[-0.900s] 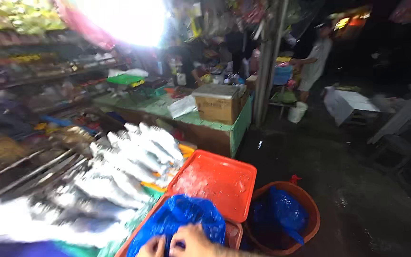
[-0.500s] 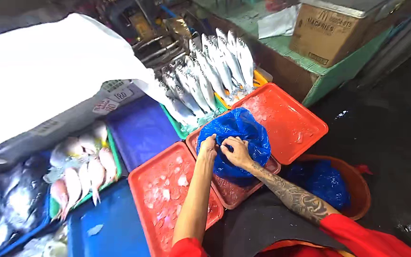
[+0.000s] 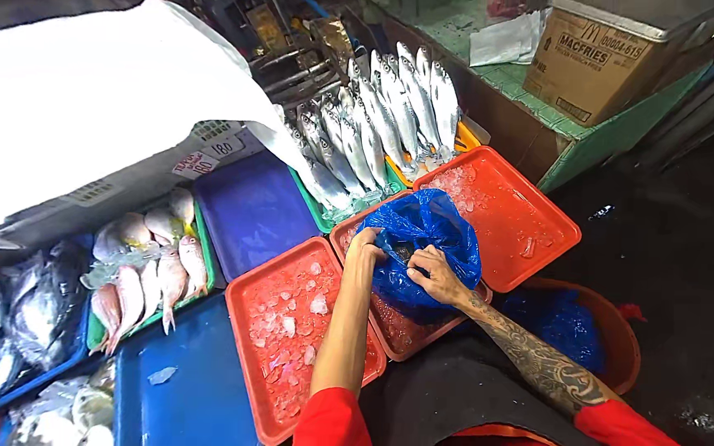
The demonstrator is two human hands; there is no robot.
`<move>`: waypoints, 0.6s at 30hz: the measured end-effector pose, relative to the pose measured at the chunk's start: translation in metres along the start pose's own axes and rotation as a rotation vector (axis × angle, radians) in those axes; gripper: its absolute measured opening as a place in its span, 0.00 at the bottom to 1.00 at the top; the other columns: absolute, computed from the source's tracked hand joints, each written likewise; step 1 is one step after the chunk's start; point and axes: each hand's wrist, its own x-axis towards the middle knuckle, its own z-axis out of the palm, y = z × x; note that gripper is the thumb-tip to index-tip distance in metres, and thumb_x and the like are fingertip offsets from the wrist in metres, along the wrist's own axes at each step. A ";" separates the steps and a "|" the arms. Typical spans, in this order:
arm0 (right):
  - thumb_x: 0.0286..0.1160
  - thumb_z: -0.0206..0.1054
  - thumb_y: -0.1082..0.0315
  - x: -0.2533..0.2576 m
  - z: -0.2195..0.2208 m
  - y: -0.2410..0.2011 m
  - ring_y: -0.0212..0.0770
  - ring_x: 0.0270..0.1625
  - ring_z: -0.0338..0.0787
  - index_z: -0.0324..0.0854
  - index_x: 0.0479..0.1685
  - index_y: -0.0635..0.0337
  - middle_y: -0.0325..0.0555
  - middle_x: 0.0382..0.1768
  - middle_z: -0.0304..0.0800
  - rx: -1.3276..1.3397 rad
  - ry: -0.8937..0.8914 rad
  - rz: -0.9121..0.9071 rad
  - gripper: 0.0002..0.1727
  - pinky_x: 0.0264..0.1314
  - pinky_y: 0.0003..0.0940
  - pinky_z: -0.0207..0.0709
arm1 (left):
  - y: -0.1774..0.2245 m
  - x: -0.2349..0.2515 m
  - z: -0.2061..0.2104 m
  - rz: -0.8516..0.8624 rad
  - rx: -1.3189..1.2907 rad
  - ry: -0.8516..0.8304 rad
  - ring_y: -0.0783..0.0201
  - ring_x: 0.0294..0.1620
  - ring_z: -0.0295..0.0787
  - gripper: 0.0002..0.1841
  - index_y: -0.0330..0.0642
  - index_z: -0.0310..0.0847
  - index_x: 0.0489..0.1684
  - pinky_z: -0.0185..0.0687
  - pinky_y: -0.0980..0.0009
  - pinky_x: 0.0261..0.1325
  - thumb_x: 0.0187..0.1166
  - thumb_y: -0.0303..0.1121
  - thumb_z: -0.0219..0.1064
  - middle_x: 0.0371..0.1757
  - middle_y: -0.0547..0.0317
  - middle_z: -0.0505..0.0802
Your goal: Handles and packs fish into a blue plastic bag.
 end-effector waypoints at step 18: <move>0.80 0.60 0.57 0.045 0.040 -0.052 0.49 0.61 0.90 0.87 0.52 0.60 0.51 0.47 0.95 -0.183 0.039 0.324 0.17 0.82 0.55 0.61 | -0.021 0.010 -0.021 0.141 -0.062 -0.221 0.60 0.39 0.88 0.13 0.41 0.75 0.60 0.87 0.61 0.40 0.86 0.38 0.58 0.43 0.51 0.89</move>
